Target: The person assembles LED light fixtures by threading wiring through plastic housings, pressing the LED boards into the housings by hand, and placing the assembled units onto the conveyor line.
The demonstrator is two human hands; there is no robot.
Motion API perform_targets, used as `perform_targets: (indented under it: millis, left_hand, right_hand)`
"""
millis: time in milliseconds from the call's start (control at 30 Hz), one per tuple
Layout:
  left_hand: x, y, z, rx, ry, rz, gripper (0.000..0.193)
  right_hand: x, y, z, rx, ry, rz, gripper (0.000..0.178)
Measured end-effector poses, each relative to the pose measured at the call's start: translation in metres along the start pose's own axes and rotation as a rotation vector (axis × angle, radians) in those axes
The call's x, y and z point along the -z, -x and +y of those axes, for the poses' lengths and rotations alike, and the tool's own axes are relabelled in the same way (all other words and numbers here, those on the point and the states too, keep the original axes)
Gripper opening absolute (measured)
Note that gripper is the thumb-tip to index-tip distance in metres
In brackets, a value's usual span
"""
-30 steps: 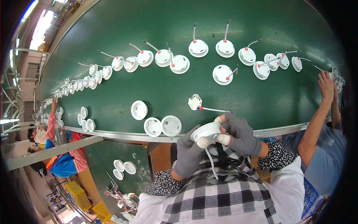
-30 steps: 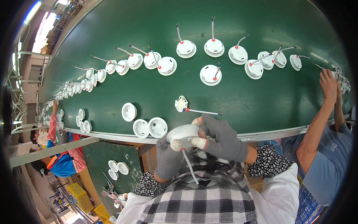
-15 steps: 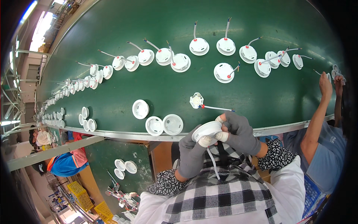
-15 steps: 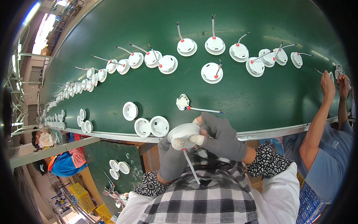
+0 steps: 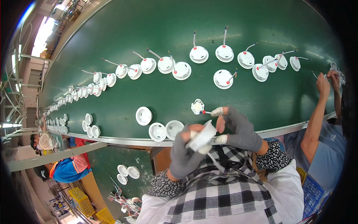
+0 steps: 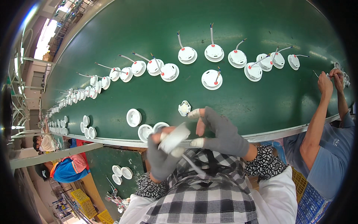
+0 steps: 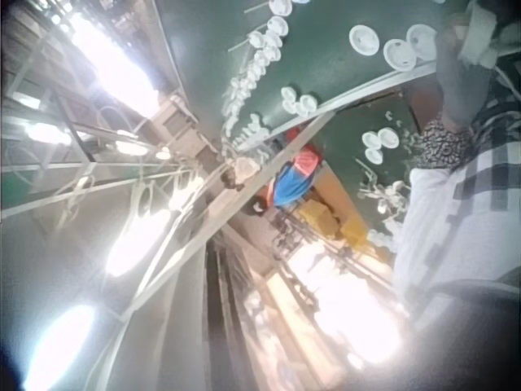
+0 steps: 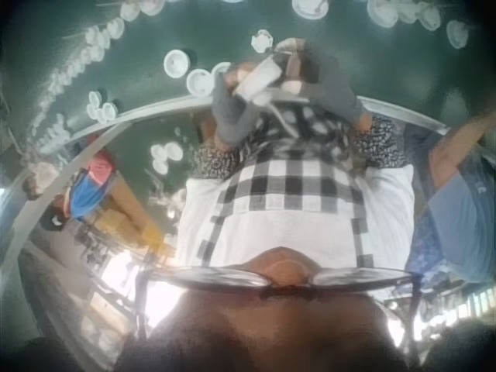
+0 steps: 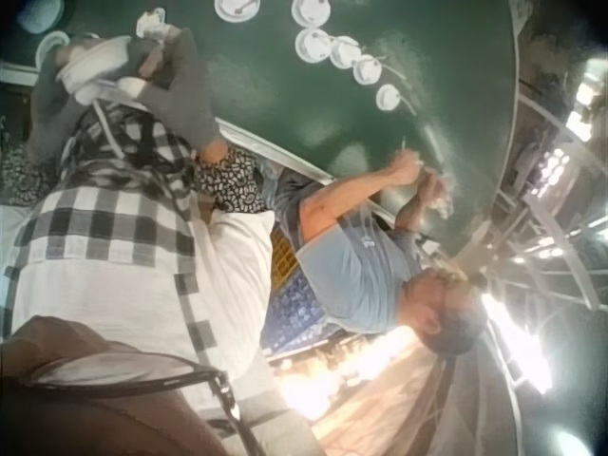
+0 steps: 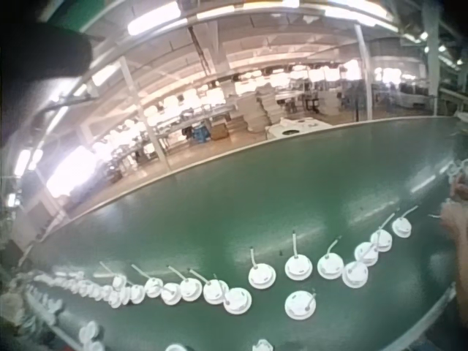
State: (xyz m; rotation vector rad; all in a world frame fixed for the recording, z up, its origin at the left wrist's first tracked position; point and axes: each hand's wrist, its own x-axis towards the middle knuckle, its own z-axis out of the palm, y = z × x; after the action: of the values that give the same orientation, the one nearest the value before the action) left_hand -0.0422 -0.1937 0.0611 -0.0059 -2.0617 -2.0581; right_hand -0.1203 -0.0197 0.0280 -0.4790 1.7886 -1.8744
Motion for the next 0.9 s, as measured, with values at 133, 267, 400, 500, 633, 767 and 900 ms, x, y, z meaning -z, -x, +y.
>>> perform_targets:
  millis: [133, 267, 400, 500, 633, 767, 900]
  left_hand:
    - [0.024, -0.020, 0.019, -0.642, -0.680, -0.271, 0.032]
    - [0.028, -0.019, 0.011, -0.682, -0.800, -0.305, 0.026]
    - [0.028, -0.020, 0.008, -0.715, -0.826, -0.322, 0.025]
    - [0.028, -0.021, 0.007, -0.750, -0.858, -0.295, 0.024]
    - [0.029, -0.021, 0.001, -0.563, -0.668, -0.229, 0.027]
    - [0.012, -0.032, 0.002, 0.422, 0.495, 0.139, 0.032]
    - [0.015, -0.035, -0.009, 0.591, 0.586, 0.062, 0.043]
  right_hand:
    - [0.009, 0.004, -0.007, 0.086, 0.077, 0.005, 0.046]
    - [0.009, 0.009, -0.007, 0.007, 0.026, 0.026, 0.038]
    - [0.010, 0.010, -0.003, 0.003, 0.013, 0.058, 0.033]
    - [0.010, 0.011, -0.008, -0.049, -0.008, 0.068, 0.029]
    - [0.009, 0.008, -0.010, -0.020, 0.089, 0.078, 0.026]
    - [0.007, 0.004, -0.016, -0.038, 0.232, 0.102, 0.024]
    - [0.006, -0.007, -0.022, -0.144, 0.116, 0.148, 0.027]
